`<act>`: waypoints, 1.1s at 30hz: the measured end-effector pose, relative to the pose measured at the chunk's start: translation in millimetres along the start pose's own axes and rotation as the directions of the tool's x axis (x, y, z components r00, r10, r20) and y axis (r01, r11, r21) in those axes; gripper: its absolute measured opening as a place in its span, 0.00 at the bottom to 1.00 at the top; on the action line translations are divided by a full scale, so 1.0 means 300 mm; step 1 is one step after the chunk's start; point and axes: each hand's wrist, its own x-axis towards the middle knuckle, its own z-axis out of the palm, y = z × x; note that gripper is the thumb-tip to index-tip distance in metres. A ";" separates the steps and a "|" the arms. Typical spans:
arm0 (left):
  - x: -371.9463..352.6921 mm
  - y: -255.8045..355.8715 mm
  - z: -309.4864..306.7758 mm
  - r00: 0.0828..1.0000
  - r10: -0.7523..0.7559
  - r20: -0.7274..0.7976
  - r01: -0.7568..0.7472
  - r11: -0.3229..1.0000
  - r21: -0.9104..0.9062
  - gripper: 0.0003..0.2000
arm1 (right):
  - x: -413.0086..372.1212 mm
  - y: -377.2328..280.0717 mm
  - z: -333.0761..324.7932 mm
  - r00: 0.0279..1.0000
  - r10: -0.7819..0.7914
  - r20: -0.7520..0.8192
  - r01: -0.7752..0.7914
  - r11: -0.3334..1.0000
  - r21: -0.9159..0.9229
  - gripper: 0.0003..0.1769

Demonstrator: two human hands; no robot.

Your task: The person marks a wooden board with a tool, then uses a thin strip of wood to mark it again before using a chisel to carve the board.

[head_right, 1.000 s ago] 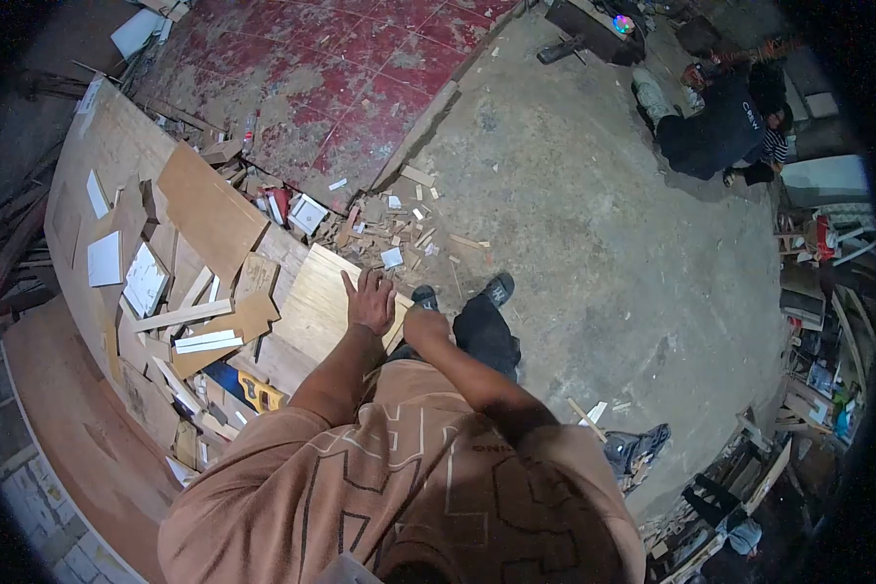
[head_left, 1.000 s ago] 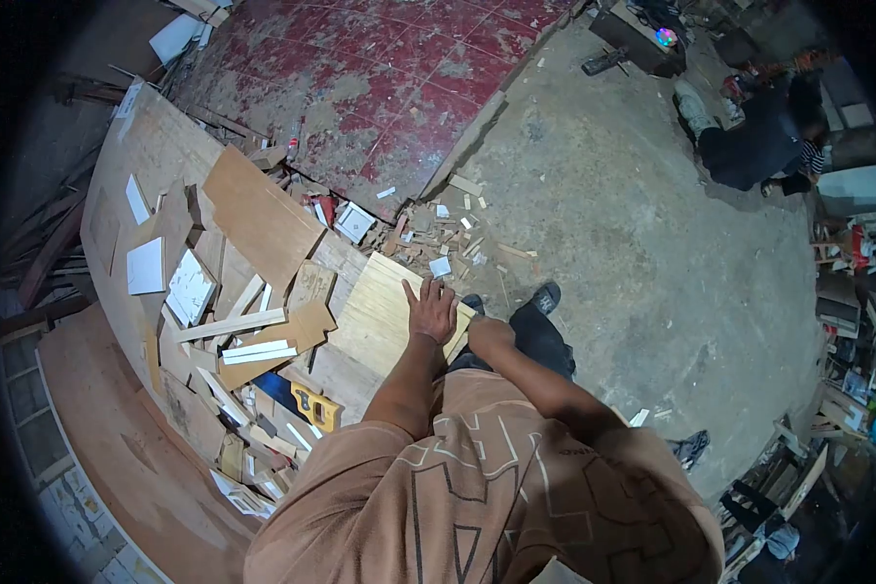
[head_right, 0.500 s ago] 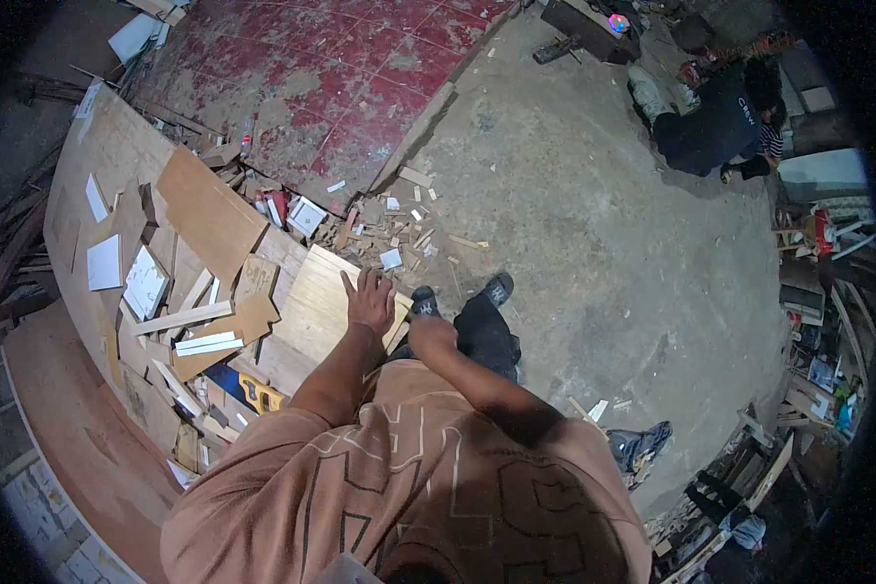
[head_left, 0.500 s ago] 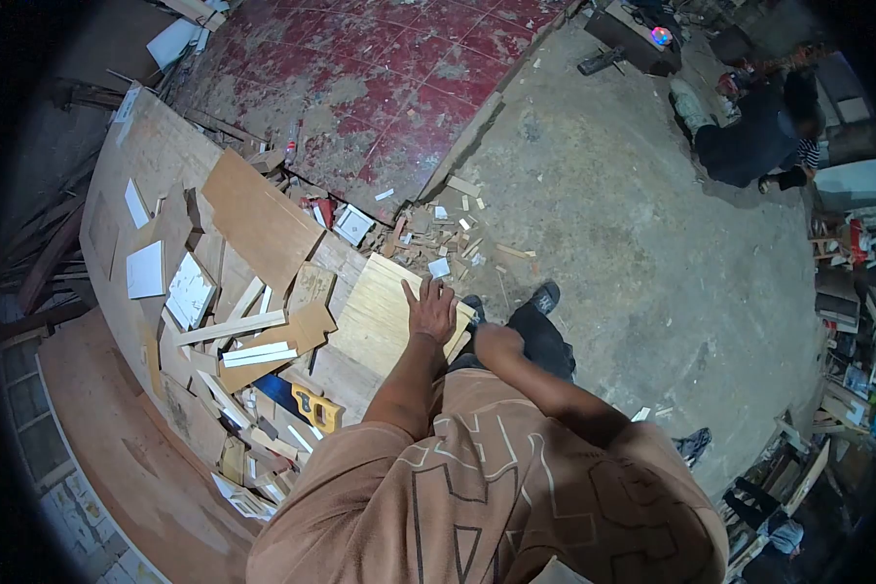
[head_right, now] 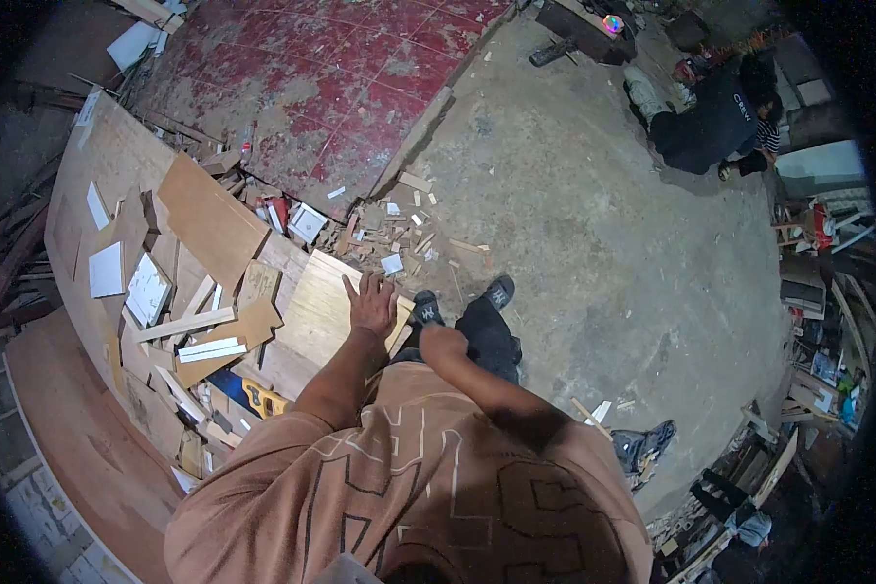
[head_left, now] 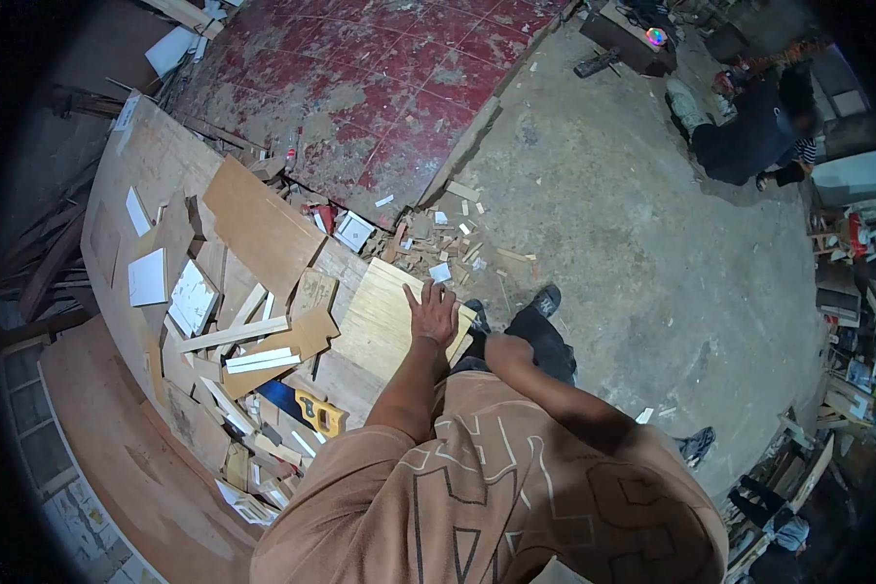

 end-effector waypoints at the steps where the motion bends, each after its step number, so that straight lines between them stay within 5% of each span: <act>1: 0.003 -0.003 -0.001 1.000 -0.002 -0.005 0.002 1.000 0.000 0.13 | 0.055 -0.008 0.043 0.997 0.026 -0.072 -0.022 0.998 0.055 0.13; 4: 0.003 -0.003 0.015 0.996 -0.075 -0.052 0.075 0.997 -0.011 0.13 | 0.050 0.018 0.037 0.985 0.045 -0.165 -0.029 0.995 0.097 0.14; 6: 0.014 -0.013 0.015 1.000 0.011 0.012 -0.011 1.000 -0.002 0.13 | 0.013 0.019 -0.019 0.980 0.013 -0.197 0.003 0.997 0.078 0.14; 8: 0.020 -0.005 -0.016 0.998 0.015 0.064 -0.014 1.000 -0.023 0.14 | -0.096 -0.014 -0.118 0.999 0.030 -0.011 -0.030 0.999 -0.020 0.15; 11: 0.005 0.000 0.013 0.998 0.040 -0.056 -0.040 0.999 -0.002 0.14 | -0.194 -0.045 -0.259 0.996 0.021 0.083 -0.016 0.998 -0.061 0.15; 18: 0.015 0.009 -0.015 0.998 -0.061 0.009 0.060 0.998 0.016 0.14 | 0.076 -0.100 -0.028 0.978 0.194 0.076 -0.197 0.980 0.034 0.16; 22: 0.005 0.000 0.003 0.997 -0.068 -0.042 0.067 0.998 -0.018 0.14 | -0.025 0.001 -0.100 0.991 0.125 -0.055 -0.121 0.990 0.077 0.14; 24: 0.006 0.000 0.009 0.997 -0.063 -0.046 0.062 0.998 -0.026 0.15 | -0.151 0.024 -0.189 0.975 -0.105 -0.194 0.106 0.994 -0.005 0.12; 29: 0.008 0.006 0.004 0.997 -0.065 -0.048 0.064 0.998 -0.020 0.16 | -0.190 -0.014 -0.193 0.964 -0.085 -0.251 0.070 0.995 -0.065 0.08; 33: 0.014 0.006 -0.020 0.994 -0.080 0.073 0.080 0.997 0.001 0.16 | 0.055 -0.056 -0.058 0.980 -0.087 -0.181 0.087 0.996 -0.005 0.13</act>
